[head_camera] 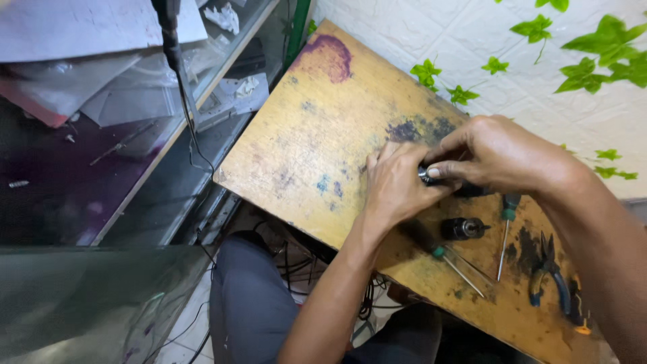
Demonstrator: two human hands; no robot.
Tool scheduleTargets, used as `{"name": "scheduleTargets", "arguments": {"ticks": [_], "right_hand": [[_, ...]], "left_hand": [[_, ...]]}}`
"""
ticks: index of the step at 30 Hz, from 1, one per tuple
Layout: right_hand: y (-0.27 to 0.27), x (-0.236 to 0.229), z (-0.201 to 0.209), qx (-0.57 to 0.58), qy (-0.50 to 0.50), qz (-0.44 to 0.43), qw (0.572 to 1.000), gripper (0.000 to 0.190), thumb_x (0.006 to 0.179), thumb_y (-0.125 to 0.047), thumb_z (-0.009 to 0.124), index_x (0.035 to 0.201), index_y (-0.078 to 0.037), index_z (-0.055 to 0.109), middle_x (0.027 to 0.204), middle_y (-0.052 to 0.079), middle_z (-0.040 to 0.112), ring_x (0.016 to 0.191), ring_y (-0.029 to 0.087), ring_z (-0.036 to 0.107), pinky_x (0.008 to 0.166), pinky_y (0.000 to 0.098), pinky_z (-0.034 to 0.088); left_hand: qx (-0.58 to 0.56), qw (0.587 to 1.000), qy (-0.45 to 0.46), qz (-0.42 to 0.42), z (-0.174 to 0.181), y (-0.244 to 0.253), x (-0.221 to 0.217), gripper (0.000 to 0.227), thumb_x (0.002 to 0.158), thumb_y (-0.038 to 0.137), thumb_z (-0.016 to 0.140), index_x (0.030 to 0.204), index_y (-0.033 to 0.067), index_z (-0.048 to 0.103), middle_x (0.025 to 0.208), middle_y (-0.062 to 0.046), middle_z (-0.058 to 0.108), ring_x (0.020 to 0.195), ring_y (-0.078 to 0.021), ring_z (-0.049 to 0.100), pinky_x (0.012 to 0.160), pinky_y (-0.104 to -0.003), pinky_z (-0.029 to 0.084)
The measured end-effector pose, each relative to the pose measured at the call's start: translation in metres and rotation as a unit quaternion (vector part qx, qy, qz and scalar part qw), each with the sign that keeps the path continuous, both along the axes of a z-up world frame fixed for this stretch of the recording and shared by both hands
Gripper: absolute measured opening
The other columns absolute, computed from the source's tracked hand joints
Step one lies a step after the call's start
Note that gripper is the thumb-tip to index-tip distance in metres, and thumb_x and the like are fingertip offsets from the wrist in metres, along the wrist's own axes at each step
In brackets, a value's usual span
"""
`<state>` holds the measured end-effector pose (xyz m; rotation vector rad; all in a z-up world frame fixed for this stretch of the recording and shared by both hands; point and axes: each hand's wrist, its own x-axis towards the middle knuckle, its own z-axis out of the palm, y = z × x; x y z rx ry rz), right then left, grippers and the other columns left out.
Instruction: The person disassembles a cordless drill by removing the chuck with a screwdriver and hand. They then reassemble the chuck onto the drill, tightening it by hand and with the screwdriver to secure the components.
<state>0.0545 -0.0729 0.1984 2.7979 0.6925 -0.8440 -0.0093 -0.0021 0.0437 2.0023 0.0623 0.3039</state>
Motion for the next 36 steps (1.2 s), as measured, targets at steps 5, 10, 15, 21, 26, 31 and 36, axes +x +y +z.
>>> {"name": "scheduleTargets", "arguments": {"ticks": [5, 10, 15, 21, 26, 31, 36], "right_hand": [[-0.002, 0.003, 0.000, -0.002, -0.009, 0.021, 1.000, 0.033, 0.084, -0.032, 0.078, 0.117, -0.031, 0.082, 0.112, -0.008, 0.084, 0.101, 0.010, 0.079, 0.089, 0.0300, 0.058], [-0.010, 0.011, -0.007, 0.017, 0.007, 0.035, 0.999, 0.032, 0.082, -0.033, 0.078, 0.114, -0.032, 0.083, 0.094, -0.009, 0.088, 0.088, 0.003, 0.081, 0.083, 0.0255, 0.057], [-0.002, 0.005, 0.002, -0.008, 0.021, 0.016, 1.000, 0.035, 0.087, -0.028, 0.075, 0.122, -0.027, 0.079, 0.117, -0.005, 0.082, 0.101, 0.014, 0.080, 0.092, 0.0311, 0.062], [-0.001, 0.008, 0.001, -0.020, 0.003, 0.019, 1.000, 0.029, 0.082, -0.038, 0.080, 0.107, -0.026, 0.074, 0.093, -0.004, 0.084, 0.082, 0.015, 0.078, 0.076, 0.0330, 0.056], [-0.007, 0.012, -0.001, 0.018, 0.019, 0.023, 0.999, 0.032, 0.083, -0.038, 0.079, 0.112, -0.026, 0.075, 0.098, -0.003, 0.084, 0.078, 0.016, 0.076, 0.074, 0.0327, 0.057], [-0.009, 0.014, -0.004, 0.019, 0.047, 0.008, 0.999, 0.020, 0.086, -0.035, 0.080, 0.100, -0.022, 0.074, 0.083, -0.003, 0.083, 0.073, 0.011, 0.075, 0.071, 0.0284, 0.055], [-0.008, 0.017, -0.008, -0.067, 0.006, 0.094, 0.993, 0.021, 0.091, -0.043, 0.074, 0.094, -0.023, 0.068, 0.081, 0.000, 0.077, 0.074, 0.020, 0.068, 0.070, 0.0372, 0.049]], "left_hand": [[0.006, 0.999, -0.047, -0.009, -0.030, -0.002, 0.000, 0.049, 0.082, 0.059, 0.065, 0.106, 0.0172, 0.064, 0.107, -0.005, 0.070, 0.106, -0.0300, 0.057, 0.091, -0.055, 0.041], [0.021, 0.990, -0.135, 0.039, -0.036, -0.006, -0.004, 0.040, 0.084, 0.051, 0.068, 0.092, 0.0142, 0.056, 0.092, -0.004, 0.063, 0.092, -0.0293, 0.055, 0.080, -0.045, 0.039], [0.029, 0.994, -0.094, 0.046, -0.027, -0.005, -0.008, 0.034, 0.083, 0.041, 0.064, 0.101, 0.0132, 0.060, 0.105, -0.006, 0.066, 0.096, -0.0321, 0.057, 0.077, -0.046, 0.040], [-0.017, 0.985, -0.166, 0.042, -0.035, -0.007, -0.003, 0.034, 0.085, 0.045, 0.068, 0.093, 0.0133, 0.057, 0.091, -0.009, 0.063, 0.083, -0.0330, 0.060, 0.075, -0.043, 0.044], [0.006, 0.976, -0.199, 0.083, -0.035, -0.008, 0.000, 0.030, 0.083, 0.038, 0.070, 0.090, 0.0130, 0.055, 0.085, -0.009, 0.061, 0.080, -0.0332, 0.061, 0.071, -0.043, 0.046], [-0.020, 0.980, -0.184, 0.080, -0.033, -0.013, -0.003, 0.025, 0.084, 0.033, 0.070, 0.092, 0.0127, 0.058, 0.081, -0.007, 0.058, 0.077, -0.0307, 0.061, 0.068, -0.042, 0.046], [-0.019, 0.974, -0.206, 0.087, -0.034, -0.013, -0.003, 0.024, 0.084, 0.029, 0.071, 0.098, 0.0131, 0.061, 0.088, -0.006, 0.063, 0.082, -0.0299, 0.064, 0.074, -0.040, 0.048]]}}
